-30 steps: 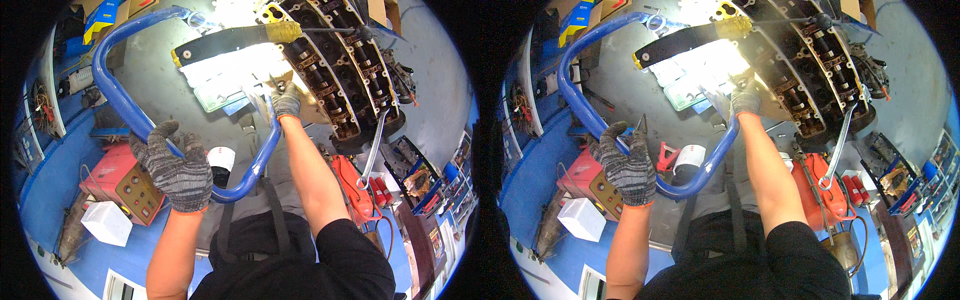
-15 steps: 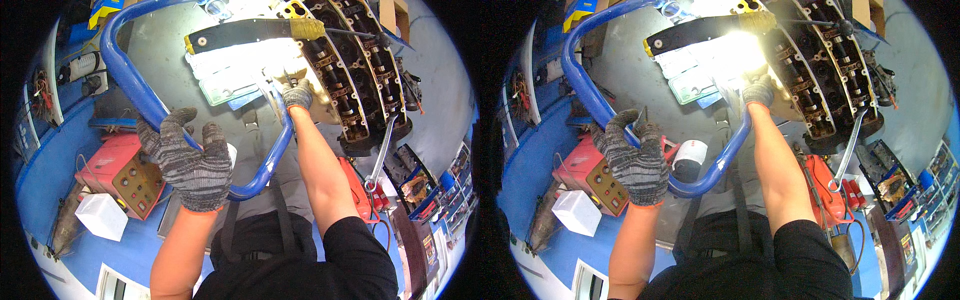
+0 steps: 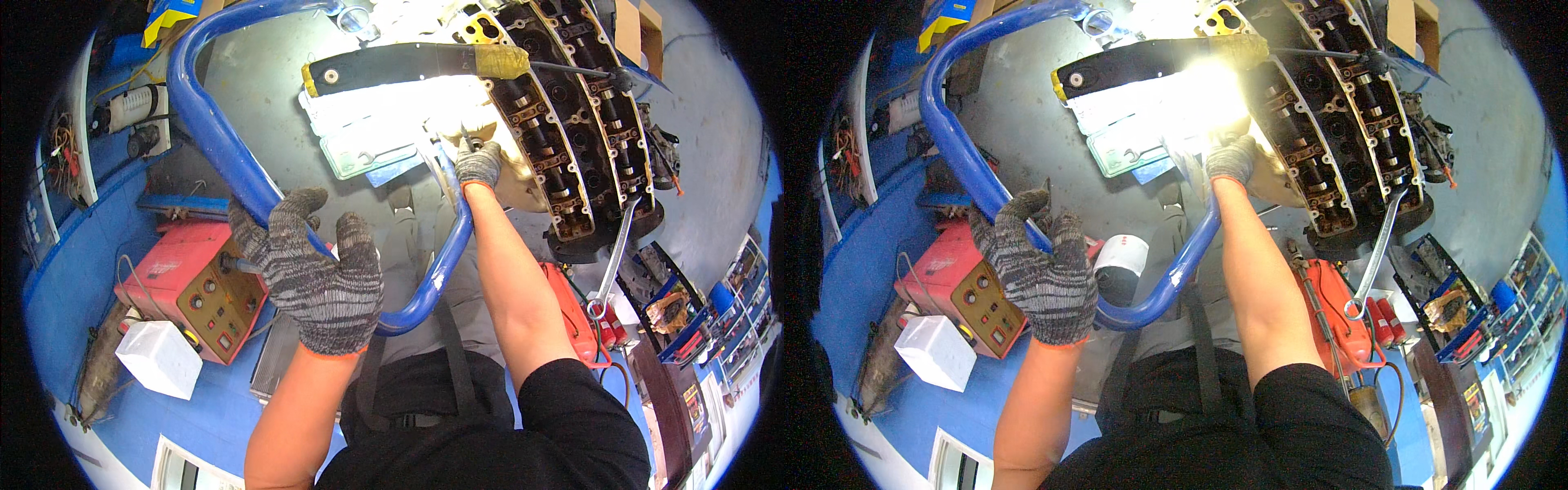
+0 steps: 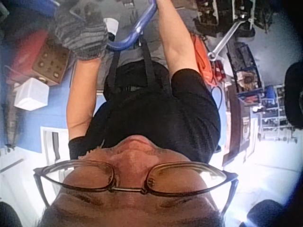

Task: The person retrieves a wrench from a toolbox, then uses it to loosen and remove a bolt from an engine block mounted on a stand. After removing the bolt, the person lifts off a large engine component and places it into a cardboard box.

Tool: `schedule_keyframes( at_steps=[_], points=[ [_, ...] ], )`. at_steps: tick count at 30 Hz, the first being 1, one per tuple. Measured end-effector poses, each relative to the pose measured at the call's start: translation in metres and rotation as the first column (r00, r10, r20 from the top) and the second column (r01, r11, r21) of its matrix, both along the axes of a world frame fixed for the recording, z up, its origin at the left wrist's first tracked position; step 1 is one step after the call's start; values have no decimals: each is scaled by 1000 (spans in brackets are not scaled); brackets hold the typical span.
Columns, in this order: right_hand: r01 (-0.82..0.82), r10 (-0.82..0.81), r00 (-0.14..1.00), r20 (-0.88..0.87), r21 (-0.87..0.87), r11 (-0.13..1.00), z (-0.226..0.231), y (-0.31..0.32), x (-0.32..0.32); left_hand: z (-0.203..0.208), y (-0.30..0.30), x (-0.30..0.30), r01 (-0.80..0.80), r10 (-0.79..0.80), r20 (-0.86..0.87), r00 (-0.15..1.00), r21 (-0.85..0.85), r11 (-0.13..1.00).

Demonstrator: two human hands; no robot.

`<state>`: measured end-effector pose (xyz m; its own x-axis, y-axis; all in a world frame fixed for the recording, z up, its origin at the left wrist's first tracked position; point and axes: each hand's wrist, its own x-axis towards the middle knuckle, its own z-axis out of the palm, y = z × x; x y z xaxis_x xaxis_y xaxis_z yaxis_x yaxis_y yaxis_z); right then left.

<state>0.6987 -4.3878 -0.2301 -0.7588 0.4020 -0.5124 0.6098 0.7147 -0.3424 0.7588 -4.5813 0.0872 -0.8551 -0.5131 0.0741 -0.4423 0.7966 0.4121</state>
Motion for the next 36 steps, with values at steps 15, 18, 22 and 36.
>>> schedule_keyframes(
  at_steps=[15,18,22,36],
  points=[
    [-123,133,971,198,-63,990,28,9,-8,4,7,0,-70,66,64,996,52,996],
    [-164,182,965,188,-107,981,34,23,2,1,5,1,-52,53,86,995,-14,999],
    [-100,75,989,-126,-210,973,39,62,55,0,3,3,57,-41,104,994,-154,986],
    [618,-584,761,283,-39,786,-167,204,381,-9,-50,-6,536,-468,322,823,-170,827]
  ],
)
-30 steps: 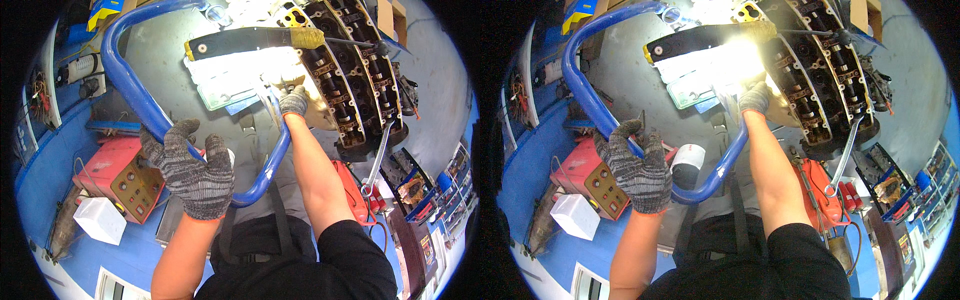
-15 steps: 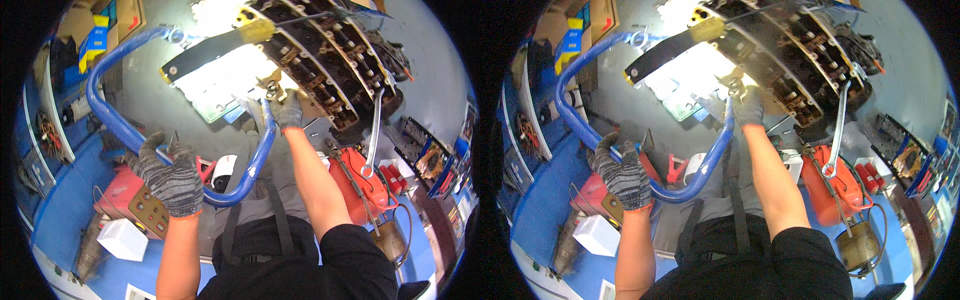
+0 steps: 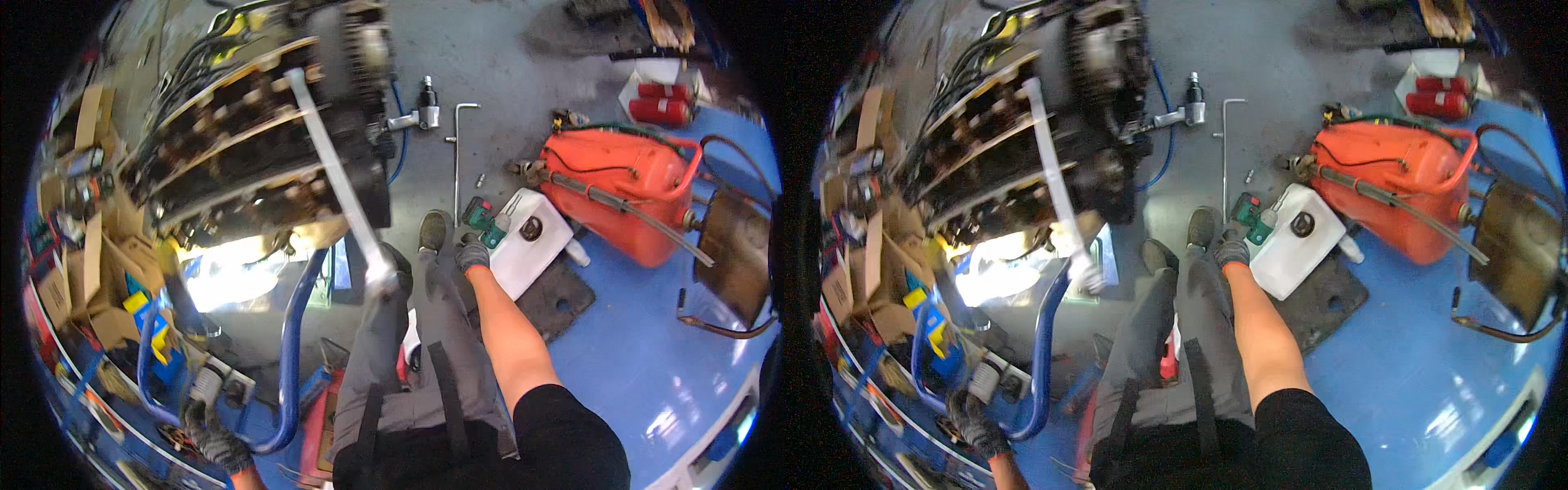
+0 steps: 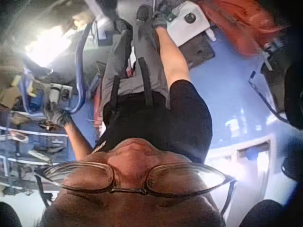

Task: The person retrieves a wrench from a toolbox, then uses it to loosen and remove a bolt from an engine block mounted on a stand. After removing the bolt, the person lifts off a large engine component and places it into a cardboard box.

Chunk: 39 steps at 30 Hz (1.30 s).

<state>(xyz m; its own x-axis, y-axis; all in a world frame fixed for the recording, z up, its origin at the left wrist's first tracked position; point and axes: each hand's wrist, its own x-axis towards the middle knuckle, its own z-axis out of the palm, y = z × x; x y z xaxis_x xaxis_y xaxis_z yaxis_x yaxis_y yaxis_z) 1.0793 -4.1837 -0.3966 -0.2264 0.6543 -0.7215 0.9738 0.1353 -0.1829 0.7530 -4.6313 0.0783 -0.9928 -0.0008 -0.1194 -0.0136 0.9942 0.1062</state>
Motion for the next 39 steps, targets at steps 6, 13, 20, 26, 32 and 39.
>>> schedule_keyframes(
  at_steps=[6,13,20,26,32,39],
  points=[
    [127,-130,989,67,45,991,-170,11,-4,17,-15,-5,-282,286,151,946,-45,958],
    [-206,160,950,269,155,966,-290,52,-10,41,-54,-20,-279,277,183,943,-13,960],
    [322,-320,946,56,-22,947,-270,76,-33,46,-73,-42,-271,268,201,942,-12,962],
    [591,-595,804,-13,-107,800,-139,62,-59,16,-62,-47,-231,216,138,967,103,967],
    [434,-485,848,-215,-246,867,27,7,39,8,50,-11,310,-285,148,947,-200,929],
    [-407,420,903,92,-134,904,218,-66,201,-53,149,-67,724,-713,241,659,56,688]
  ],
)
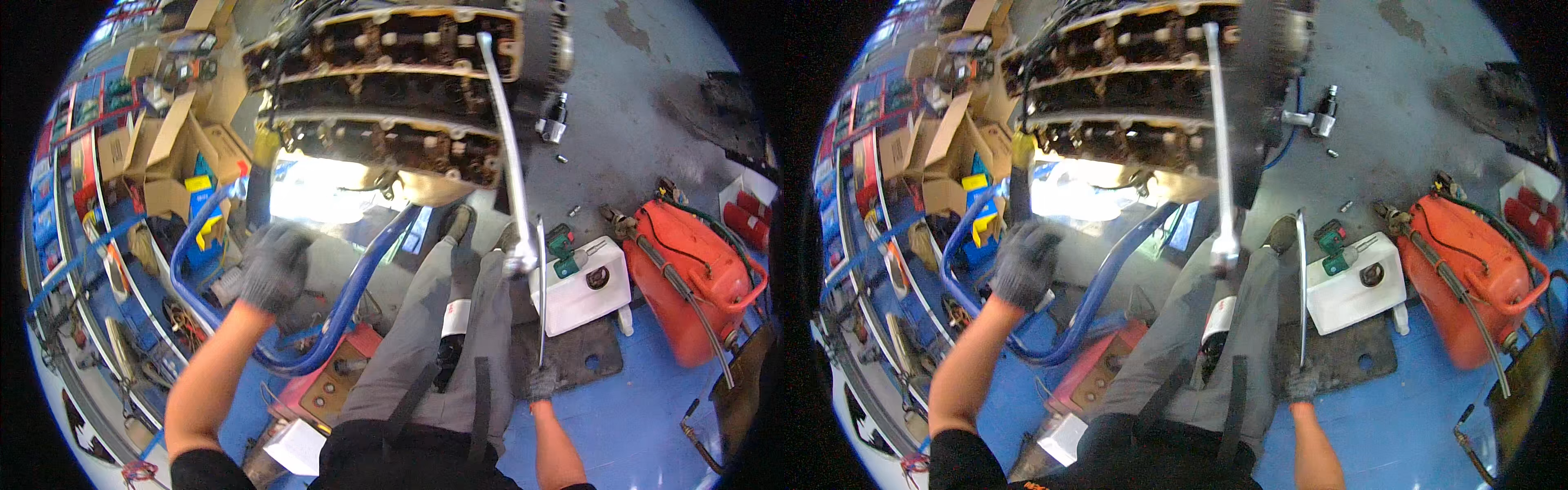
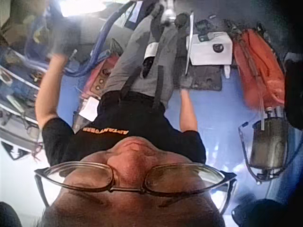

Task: The person retrieves a wrench from a toolbox, then uses it to loosen and remove a bolt from an engine block mounted on a stand. After removing the bolt, the person lifts off a large engine component and places it into a cardboard box.

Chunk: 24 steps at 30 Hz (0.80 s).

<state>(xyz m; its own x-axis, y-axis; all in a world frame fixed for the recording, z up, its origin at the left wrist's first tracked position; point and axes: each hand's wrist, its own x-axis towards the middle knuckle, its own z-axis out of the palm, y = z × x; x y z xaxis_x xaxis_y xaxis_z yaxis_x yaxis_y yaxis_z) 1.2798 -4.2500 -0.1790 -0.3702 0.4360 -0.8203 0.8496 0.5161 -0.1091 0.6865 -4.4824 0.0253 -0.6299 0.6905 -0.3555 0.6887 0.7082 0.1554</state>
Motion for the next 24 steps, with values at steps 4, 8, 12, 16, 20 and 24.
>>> schedule_keyframes(
  at_steps=[4,8,12,16,20,24],
  points=[
    [-194,176,956,-233,-58,979,52,-5,-1,-97,13,-21,-89,246,260,934,-498,863],
    [226,-361,875,-323,-387,894,91,6,-53,-188,25,-26,-57,396,346,850,-688,724],
    [-217,180,944,-275,-112,970,83,24,-106,-252,12,-15,-341,541,351,764,-492,801],
    [-178,96,931,-351,-209,962,62,39,-139,-276,2,-6,-374,463,390,796,-285,883],
    [-260,172,919,-354,-218,941,53,52,-161,-264,31,-2,-782,797,378,472,-239,576],
    [-292,200,908,-368,-214,932,56,67,-179,-231,53,-1,-801,812,316,491,-201,563]
  ],
)
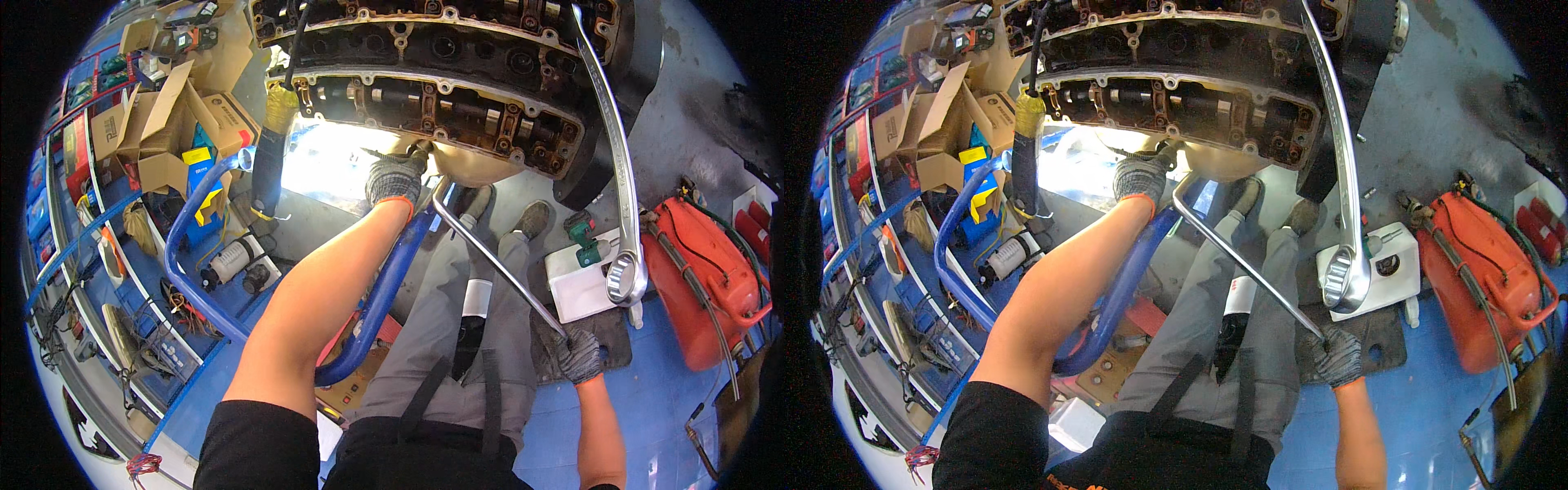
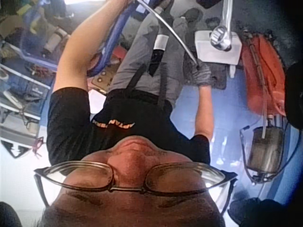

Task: The person retrieves a wrench from a toolbox, then uses it to loosen and remove a bolt from an engine block mounted on a stand. After removing the bolt, the person lifts off a large engine component and places it into a cardboard box.

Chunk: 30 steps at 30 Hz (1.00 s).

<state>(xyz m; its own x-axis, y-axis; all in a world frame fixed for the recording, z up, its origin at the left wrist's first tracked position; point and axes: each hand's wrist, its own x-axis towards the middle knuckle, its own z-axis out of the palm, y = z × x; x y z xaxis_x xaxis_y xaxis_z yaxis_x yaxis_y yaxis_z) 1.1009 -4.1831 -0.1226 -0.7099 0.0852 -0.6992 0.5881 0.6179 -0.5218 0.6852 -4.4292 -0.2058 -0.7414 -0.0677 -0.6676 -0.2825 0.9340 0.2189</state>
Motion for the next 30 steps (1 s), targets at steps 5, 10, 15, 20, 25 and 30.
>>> schedule_keyframes(
  at_steps=[5,10,15,20,25,30],
  points=[
    [-55,55,998,-23,9,998,-3,17,-30,4,6,-12,28,8,170,985,-211,977],
    [-109,108,983,-150,-2,994,-20,29,-57,-13,0,-26,195,-170,148,974,-173,965],
    [-148,137,956,-258,-26,989,-39,32,-66,-22,-6,-39,387,-324,321,890,-153,910],
    [-137,138,974,-180,23,990,-35,20,-65,-34,-9,-45,315,-240,392,888,-139,939],
    [-93,105,985,-140,93,991,-24,9,-52,-31,-8,-43,369,-288,354,890,-189,910],
    [-68,69,995,-66,25,997,-49,22,-39,-6,2,-41,279,-216,291,932,-196,940]
  ],
)
